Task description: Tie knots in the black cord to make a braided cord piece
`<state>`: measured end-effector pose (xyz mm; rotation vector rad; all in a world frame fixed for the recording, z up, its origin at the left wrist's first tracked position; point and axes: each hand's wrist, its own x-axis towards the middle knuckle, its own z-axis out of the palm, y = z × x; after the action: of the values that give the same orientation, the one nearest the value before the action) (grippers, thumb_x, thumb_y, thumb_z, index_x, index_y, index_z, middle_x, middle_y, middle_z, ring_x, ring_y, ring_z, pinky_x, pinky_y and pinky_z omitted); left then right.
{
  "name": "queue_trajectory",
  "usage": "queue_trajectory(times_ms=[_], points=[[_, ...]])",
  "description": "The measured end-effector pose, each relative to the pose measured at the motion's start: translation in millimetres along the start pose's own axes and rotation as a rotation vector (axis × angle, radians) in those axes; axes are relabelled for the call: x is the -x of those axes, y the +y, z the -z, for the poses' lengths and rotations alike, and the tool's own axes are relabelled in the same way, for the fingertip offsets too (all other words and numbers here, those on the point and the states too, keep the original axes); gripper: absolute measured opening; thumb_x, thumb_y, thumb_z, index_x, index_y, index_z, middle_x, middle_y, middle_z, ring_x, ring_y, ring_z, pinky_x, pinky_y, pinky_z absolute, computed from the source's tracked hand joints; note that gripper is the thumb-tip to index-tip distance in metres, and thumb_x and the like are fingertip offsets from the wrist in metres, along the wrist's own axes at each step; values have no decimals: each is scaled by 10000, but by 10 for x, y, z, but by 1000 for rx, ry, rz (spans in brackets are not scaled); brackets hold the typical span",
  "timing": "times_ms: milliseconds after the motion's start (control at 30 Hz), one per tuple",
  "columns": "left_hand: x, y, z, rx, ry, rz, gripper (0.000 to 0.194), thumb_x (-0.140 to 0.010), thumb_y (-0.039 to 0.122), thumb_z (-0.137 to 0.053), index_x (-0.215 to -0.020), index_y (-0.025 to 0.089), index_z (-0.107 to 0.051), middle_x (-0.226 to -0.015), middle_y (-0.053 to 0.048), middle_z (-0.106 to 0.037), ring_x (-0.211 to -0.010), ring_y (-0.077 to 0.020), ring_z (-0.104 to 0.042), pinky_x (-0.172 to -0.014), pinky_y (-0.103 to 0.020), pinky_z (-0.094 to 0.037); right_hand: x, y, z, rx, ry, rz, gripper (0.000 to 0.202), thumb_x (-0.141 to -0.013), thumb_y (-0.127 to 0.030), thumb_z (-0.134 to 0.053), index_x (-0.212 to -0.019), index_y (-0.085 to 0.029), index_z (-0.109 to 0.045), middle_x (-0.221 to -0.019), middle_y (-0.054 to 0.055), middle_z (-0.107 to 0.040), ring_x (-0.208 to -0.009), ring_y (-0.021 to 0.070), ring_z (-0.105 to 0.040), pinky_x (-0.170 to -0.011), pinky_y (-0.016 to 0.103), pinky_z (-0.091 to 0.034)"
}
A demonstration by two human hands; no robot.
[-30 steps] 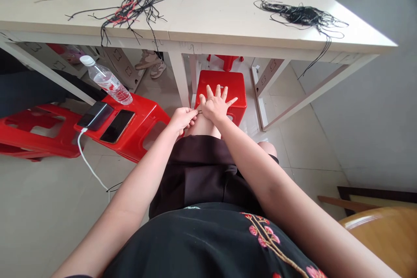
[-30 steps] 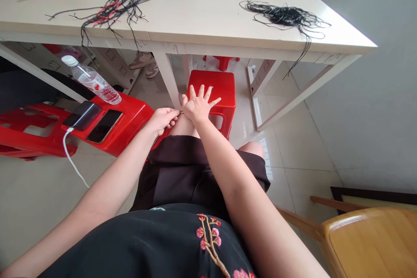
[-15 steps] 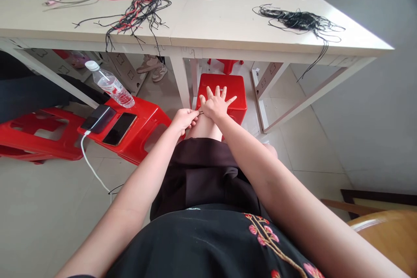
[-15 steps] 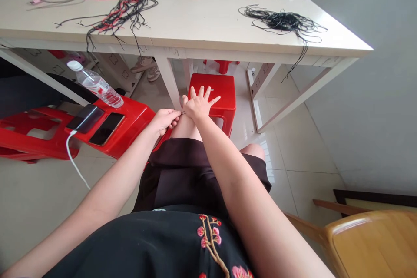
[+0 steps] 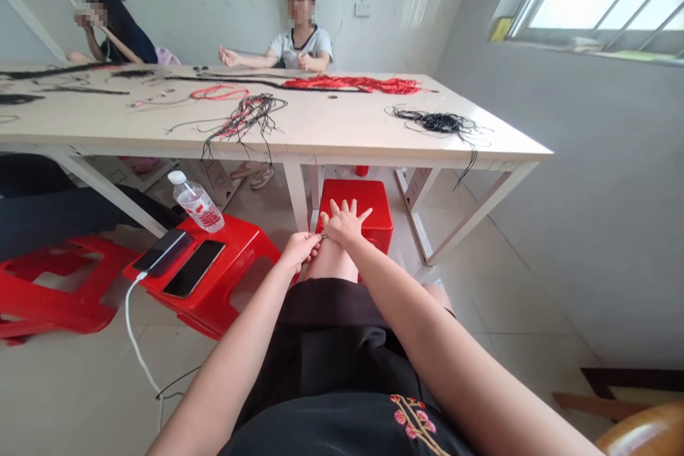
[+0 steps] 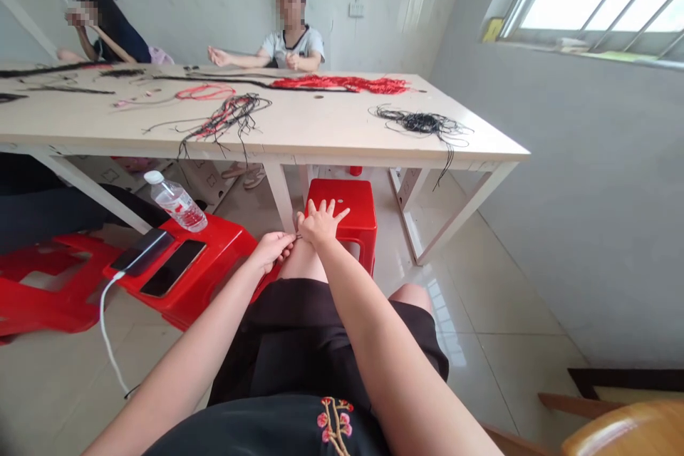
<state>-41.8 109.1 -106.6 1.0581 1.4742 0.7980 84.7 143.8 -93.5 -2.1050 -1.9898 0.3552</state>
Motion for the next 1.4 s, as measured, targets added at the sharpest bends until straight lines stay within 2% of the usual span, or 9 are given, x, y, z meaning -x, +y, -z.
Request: queue_trajectory(times_ms=[133, 333, 700, 867, 1033, 1133, 1300, 1400], points=[[7, -2, 36, 15, 1, 6, 247, -729, 305, -626, -579, 155, -501, -434, 63, -446, -343, -36, -351, -364, -163, -213, -19, -53, 17, 8, -34, -10, 595, -925, -516, -159, -1462, -268, -226, -1529, 104, -231, -1415, 344, -28, -1011, 709, 50], [-30, -41, 69, 29, 20, 0, 313, -691, 390, -660, -567, 161, -486, -426, 68, -432, -343, -34, -325, -373, -172, -186, -11, -104, 31, -27, 18, 15, 590, -920, -512, -201, -1444, -258, -290, -1490, 119, -323, -1404, 354, -102, -1011, 709, 33], [0, -12, 81, 29, 38, 0, 334, -684, 401, -664, -541, 161, -481, -401, 67, -412, -338, -34, -318, -372, -163, -169, -29, -123, -2, -59, 38, 33, 583, -913, -498, -232, -1425, -240, -343, -1393, 143, -468, -1367, 363, -228, -995, 716, 53], [-7, -26, 87, 38, 38, -3, 311, -698, 380, -650, -559, 155, -486, -427, 67, -431, -347, -27, -325, -374, -158, -172, -45, -128, -19, -60, 44, 37, 578, -909, -498, -256, -1404, -229, -382, -1268, 147, -583, -1299, 361, -349, -989, 718, 69], [14, -14, 87, 47, 43, -6, 299, -692, 363, -660, -564, 151, -492, -459, 59, -458, -363, -31, -355, -374, -161, -184, -61, -131, -24, -56, 9, 31, 589, -911, -513, -247, -1391, -209, -405, -1058, 149, -686, -1121, 335, -538, -991, 710, 79], [25, -12, 86, 55, 46, -12, 318, -659, 385, -688, -565, 152, -492, -480, 57, -472, -375, -35, -376, -374, -166, -189, -73, -137, -22, -50, -18, 24, 597, -913, -521, -250, -1374, -188, -431, -1009, 151, -700, -1078, 335, -573, -998, 702, 78], [29, -29, 87, 53, 45, -16, 309, -670, 388, -672, -575, 154, -494, -490, 59, -474, -377, -35, -377, -370, -170, -185, -72, -150, -11, -52, -38, 25, 569, -917, -520, -261, -1293, -180, -519, -1019, 150, -700, -1051, 335, -594, -1000, 701, 80], [35, -36, 89, 48, 43, -21, 310, -670, 390, -673, -575, 151, -499, -494, 56, -480, -381, -35, -381, -371, -171, -192, -60, -153, -4, -56, -35, 28, 561, -922, -509, -264, -1291, -173, -520, -1029, 157, -698, -1059, 337, -592, -1002, 700, 75]])
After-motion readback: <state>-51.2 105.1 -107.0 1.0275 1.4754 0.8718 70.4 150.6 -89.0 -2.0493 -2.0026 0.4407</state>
